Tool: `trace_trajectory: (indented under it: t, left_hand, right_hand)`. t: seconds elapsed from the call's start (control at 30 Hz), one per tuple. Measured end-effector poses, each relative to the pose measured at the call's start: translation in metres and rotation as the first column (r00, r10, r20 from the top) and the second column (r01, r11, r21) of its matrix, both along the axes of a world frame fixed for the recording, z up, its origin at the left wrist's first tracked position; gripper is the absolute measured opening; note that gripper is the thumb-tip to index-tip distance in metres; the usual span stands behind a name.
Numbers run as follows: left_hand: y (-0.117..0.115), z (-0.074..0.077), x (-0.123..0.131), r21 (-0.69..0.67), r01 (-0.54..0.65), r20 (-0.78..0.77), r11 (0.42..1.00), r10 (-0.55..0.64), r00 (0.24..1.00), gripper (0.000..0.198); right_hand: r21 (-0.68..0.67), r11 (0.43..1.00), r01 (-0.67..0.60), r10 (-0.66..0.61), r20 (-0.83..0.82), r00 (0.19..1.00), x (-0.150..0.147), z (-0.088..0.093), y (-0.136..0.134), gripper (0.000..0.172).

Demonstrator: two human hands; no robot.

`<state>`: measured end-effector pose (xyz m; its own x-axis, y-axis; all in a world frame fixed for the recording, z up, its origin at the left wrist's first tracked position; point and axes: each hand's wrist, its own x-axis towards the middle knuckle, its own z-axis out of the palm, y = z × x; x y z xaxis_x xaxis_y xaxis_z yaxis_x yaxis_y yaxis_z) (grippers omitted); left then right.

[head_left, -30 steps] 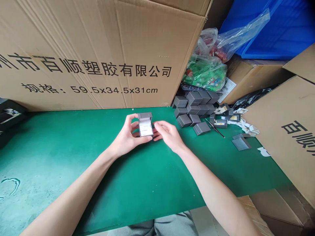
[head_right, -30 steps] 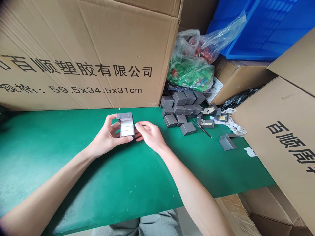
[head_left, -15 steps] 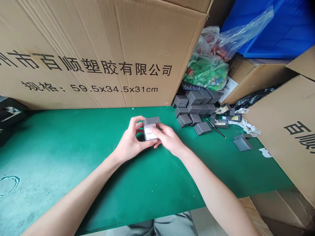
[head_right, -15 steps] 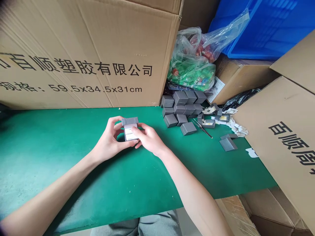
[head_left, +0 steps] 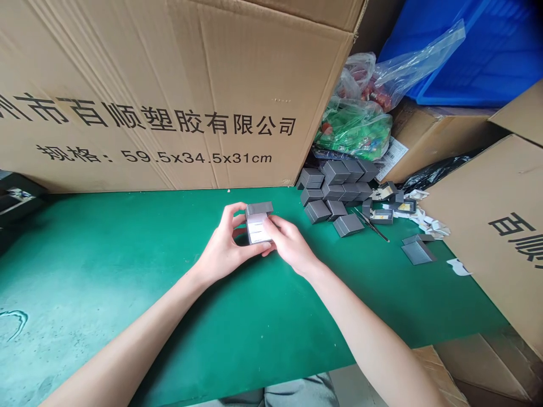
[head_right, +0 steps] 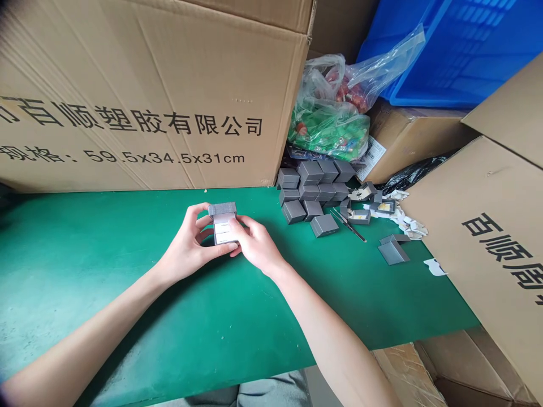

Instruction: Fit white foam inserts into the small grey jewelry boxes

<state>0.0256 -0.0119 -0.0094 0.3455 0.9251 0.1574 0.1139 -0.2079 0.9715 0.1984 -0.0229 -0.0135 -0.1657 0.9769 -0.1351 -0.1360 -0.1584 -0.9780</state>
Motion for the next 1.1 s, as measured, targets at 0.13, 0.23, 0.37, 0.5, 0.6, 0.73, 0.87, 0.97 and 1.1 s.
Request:
trace_trajectory:
  t: [0.13, 0.23, 0.37, 0.5, 0.6, 0.73, 0.87, 0.97, 1.1]
  left_hand:
    - [0.0, 0.005, -0.001, -0.075, -0.004, -0.002, 0.997, 0.004, 1.0, 0.075]
    - [0.0, 0.008, -0.003, -0.151, 0.015, -0.014, 0.988, -0.017, 1.0, 0.074]
    - [0.002, 0.009, -0.006, -0.208, 0.021, -0.028, 0.978, -0.028, 0.999, 0.074]
    - [0.005, 0.007, -0.008, -0.174, 0.036, -0.064, 0.984, -0.048, 0.997, 0.078]
    - [0.005, 0.005, -0.007, -0.121, 0.06, -0.118, 0.991, -0.075, 0.99, 0.08]
    - [0.002, 0.003, -0.004, -0.044, 0.063, -0.154, 0.997, -0.069, 0.986, 0.079]
    - [0.001, 0.001, -0.002, 0.055, -0.023, -0.163, 0.998, 0.032, 0.986, 0.077]
    - [0.001, -0.003, 0.0, 0.122, -0.065, -0.199, 0.99, 0.088, 0.976, 0.076]
    - [-0.005, -0.007, 0.003, 0.24, -0.035, -0.258, 0.97, 0.098, 0.961, 0.075]
  right_hand:
    - [0.006, 0.998, 0.068, -0.068, 0.003, 0.998, 0.003, -0.003, 0.004, 0.06]
    - [0.109, 0.98, 0.167, -0.172, 0.035, 0.984, 0.008, -0.004, 0.005, 0.058]
    - [0.224, 0.968, 0.111, -0.118, 0.017, 0.993, 0.01, 0.002, 0.002, 0.064]
    - [0.199, 0.977, 0.074, -0.072, -0.016, 0.997, 0.009, 0.005, 0.001, 0.059]
    - [0.153, 0.982, 0.108, -0.1, -0.057, 0.993, 0.01, 0.004, 0.004, 0.057]
    - [0.063, 0.99, 0.127, -0.12, -0.1, 0.988, 0.013, 0.002, 0.008, 0.056]
    - [0.091, 0.973, 0.212, -0.206, -0.066, 0.976, 0.012, -0.003, 0.009, 0.043]
    - [0.11, 0.979, 0.17, -0.175, 0.032, 0.984, 0.009, -0.007, 0.006, 0.039]
    - [0.133, 0.976, 0.172, -0.176, 0.019, 0.984, 0.003, -0.008, 0.001, 0.036]
